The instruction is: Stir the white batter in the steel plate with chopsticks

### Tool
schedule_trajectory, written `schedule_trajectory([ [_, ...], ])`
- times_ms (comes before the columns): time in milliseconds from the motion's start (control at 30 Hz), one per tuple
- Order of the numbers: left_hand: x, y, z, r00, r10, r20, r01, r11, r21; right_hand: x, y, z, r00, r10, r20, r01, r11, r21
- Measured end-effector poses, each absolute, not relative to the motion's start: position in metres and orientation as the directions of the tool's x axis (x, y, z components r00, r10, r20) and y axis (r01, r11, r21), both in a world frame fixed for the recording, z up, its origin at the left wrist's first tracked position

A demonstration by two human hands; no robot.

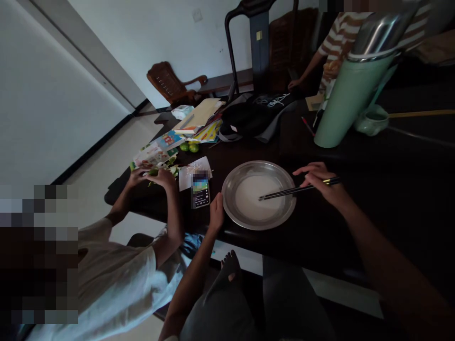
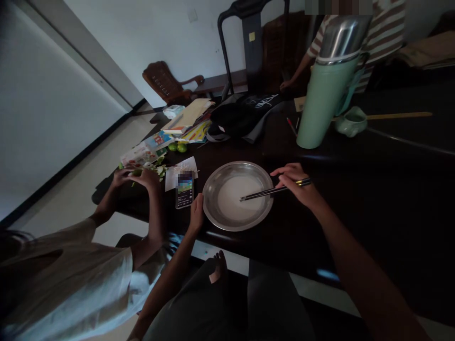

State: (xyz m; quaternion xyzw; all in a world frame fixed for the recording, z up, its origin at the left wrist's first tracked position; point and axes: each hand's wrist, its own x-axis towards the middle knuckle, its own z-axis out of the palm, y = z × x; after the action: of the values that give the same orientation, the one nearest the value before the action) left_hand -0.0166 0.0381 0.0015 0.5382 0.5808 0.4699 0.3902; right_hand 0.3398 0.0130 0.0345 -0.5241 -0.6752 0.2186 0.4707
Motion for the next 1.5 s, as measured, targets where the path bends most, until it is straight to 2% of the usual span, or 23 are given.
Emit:
schedule_trajectory([
  [100,-0.015,0.037,0.004,-0.125,0.992,0.034,0.255,-0.001,0.967,0.334,0.014,0.032,-0.098,0.912,0.399,0.52,0.389,-0.761],
  [300,-0.016,0.034,0.008,-0.128,0.991,0.033,0.261,0.001,0.965,0.342,0.013,0.03,0.049,0.894,0.445,0.545,0.349,-0.762],
  [467,-0.017,0.035,0.006,-0.124,0.992,0.026,0.255,0.006,0.967,0.333,0.012,0.03,-0.121,0.9,0.418,0.521,0.416,-0.746],
  [667,-0.019,0.036,0.004,-0.116,0.993,0.024,0.252,0.006,0.968,0.338,0.013,0.031,0.052,0.889,0.455,0.528,0.362,-0.768],
  [833,-0.02,0.035,0.004,-0.115,0.993,0.03,0.257,0.0,0.966,0.333,0.011,0.034,-0.121,0.899,0.422,0.528,0.418,-0.739],
  [933,-0.021,0.036,0.001,-0.115,0.993,0.034,0.251,-0.004,0.968,0.34,0.012,0.033,-0.013,0.892,0.451,0.559,0.38,-0.737],
  [1033,-0.023,0.037,-0.003,-0.101,0.994,0.037,0.251,-0.011,0.968,0.344,0.014,0.03,0.047,0.887,0.46,0.517,0.372,-0.771],
  [1200,-0.024,0.038,-0.006,-0.112,0.993,0.046,0.251,-0.017,0.968,0.33,0.014,0.027,-0.127,0.896,0.425,0.511,0.426,-0.746],
  [1367,-0.024,0.038,-0.005,-0.106,0.993,0.046,0.257,-0.017,0.966,0.339,0.013,0.028,0.054,0.883,0.466,0.525,0.372,-0.766],
  [1500,-0.025,0.037,-0.006,-0.103,0.994,0.031,0.256,-0.004,0.967,0.334,0.012,0.027,-0.096,0.904,0.416,0.5,0.405,-0.765],
])
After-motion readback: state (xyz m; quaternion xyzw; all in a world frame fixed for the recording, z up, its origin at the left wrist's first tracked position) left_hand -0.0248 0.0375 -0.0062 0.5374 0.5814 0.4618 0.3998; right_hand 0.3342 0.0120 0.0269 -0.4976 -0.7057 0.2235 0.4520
